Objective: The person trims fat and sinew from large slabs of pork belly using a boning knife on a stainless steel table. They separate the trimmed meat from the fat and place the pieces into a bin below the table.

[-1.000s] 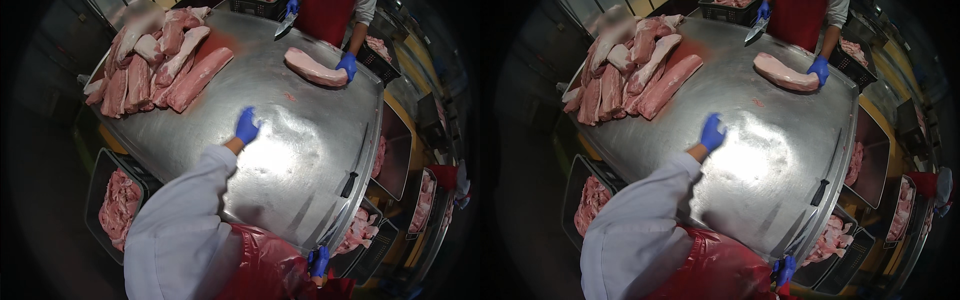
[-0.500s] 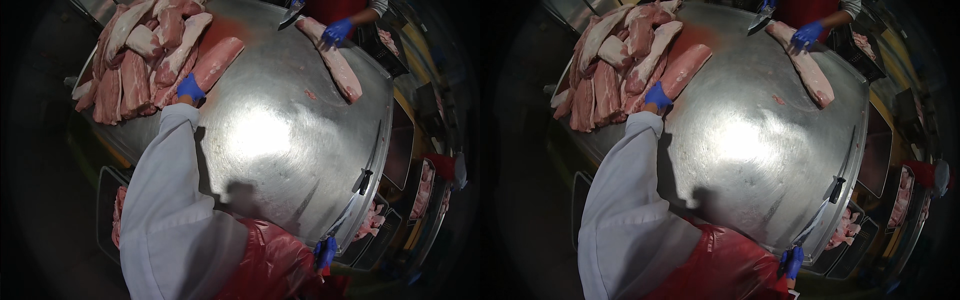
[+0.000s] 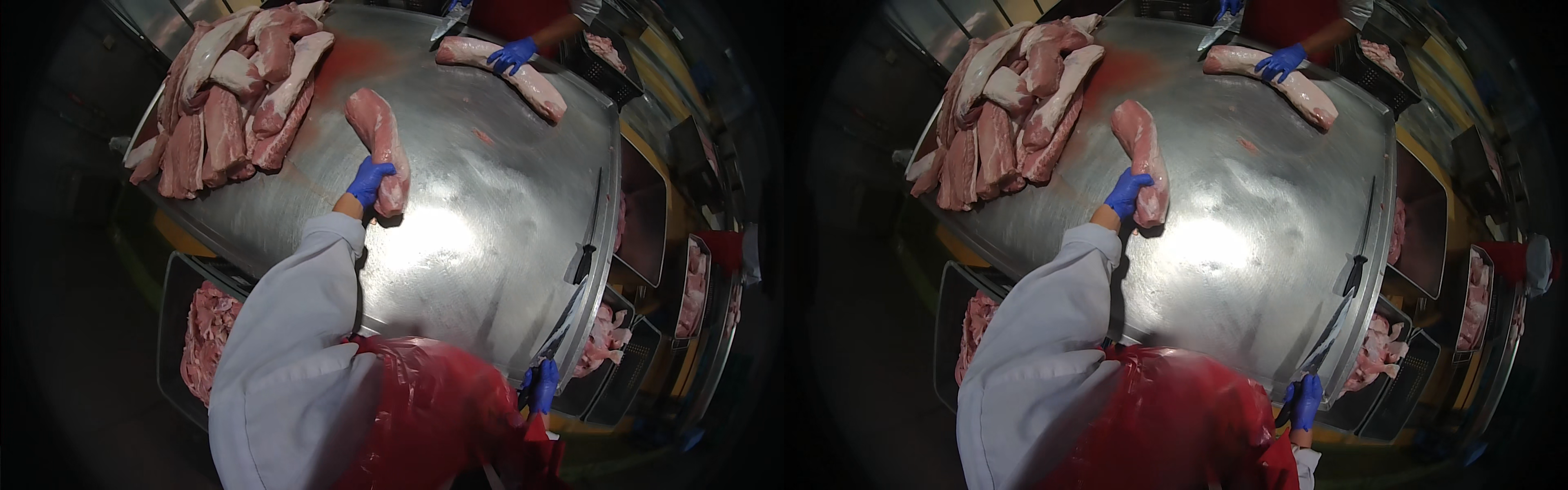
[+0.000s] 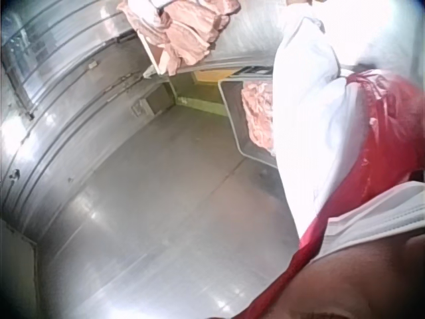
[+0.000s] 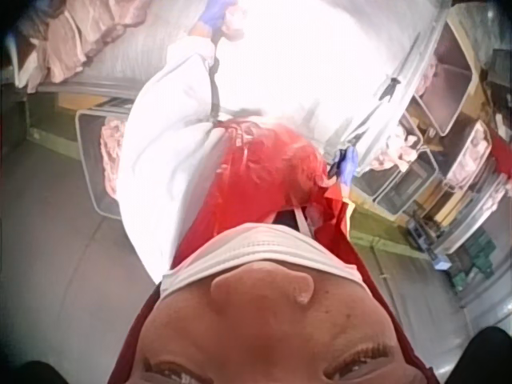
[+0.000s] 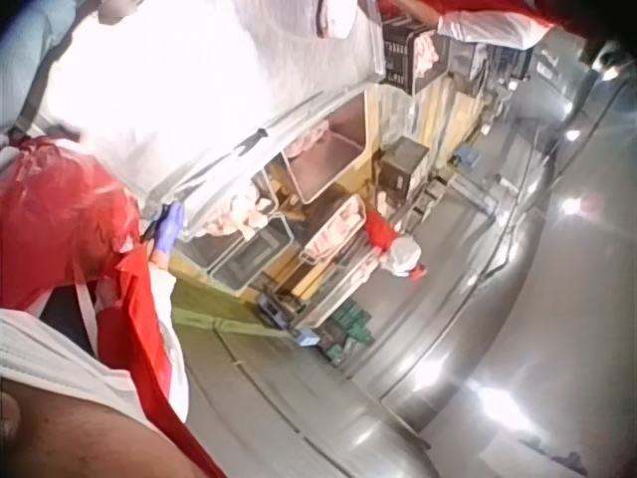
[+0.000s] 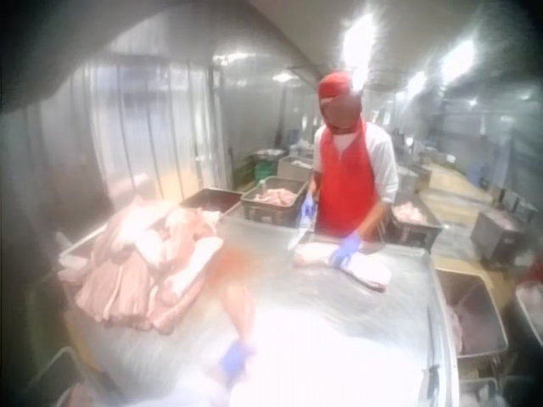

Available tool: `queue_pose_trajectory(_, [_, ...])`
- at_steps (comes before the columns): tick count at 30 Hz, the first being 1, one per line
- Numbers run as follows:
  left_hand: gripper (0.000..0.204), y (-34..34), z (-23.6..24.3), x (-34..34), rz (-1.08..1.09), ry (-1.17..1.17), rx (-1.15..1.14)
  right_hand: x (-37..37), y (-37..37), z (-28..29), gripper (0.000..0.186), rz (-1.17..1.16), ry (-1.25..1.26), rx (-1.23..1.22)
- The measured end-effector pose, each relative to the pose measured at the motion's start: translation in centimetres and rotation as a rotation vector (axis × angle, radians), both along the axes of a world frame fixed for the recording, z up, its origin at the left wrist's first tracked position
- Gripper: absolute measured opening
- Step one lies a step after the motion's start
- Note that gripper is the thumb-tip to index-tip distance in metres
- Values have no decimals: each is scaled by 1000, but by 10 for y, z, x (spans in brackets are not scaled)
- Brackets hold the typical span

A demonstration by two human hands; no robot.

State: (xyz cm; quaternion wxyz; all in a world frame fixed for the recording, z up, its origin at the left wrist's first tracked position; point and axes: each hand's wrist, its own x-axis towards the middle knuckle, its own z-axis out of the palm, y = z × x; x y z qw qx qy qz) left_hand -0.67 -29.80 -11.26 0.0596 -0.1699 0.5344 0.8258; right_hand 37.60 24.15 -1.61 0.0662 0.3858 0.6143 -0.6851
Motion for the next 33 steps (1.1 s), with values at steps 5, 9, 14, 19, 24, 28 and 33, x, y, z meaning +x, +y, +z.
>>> queue_pose_trajectory(5, [66, 102, -1, 71, -11, -3, 842, 1, 28, -18, 15, 129, 115, 239])
queue_pose_trajectory(9, [68, 161, 60, 141, -154, -180, 1119, 1, 44, -18, 18, 96, 124, -4])
queue_pose_trajectory(14, [70, 158, 9, 135, -229, 58, -1005, -4, 38, -17, 18, 88, 133, -13])
queue_pose_trajectory(19, [89, 229, 38, 32, -456, 129, -1470, -39, 28, -38, 14, 190, 146, -51])
queue_pose_trajectory(24, [77, 228, 5, 6, -562, 495, -1620, -134, -21, -49, 23, 268, 157, -160])
queue_pose_trajectory(28, [75, 206, 3, 17, -594, 684, -1559, -249, -80, -52, 68, 517, 133, 12])
queue_pose_trajectory(33, [74, 215, 13, 17, -631, 706, -1528, -356, -121, -70, 83, 594, 189, 174])
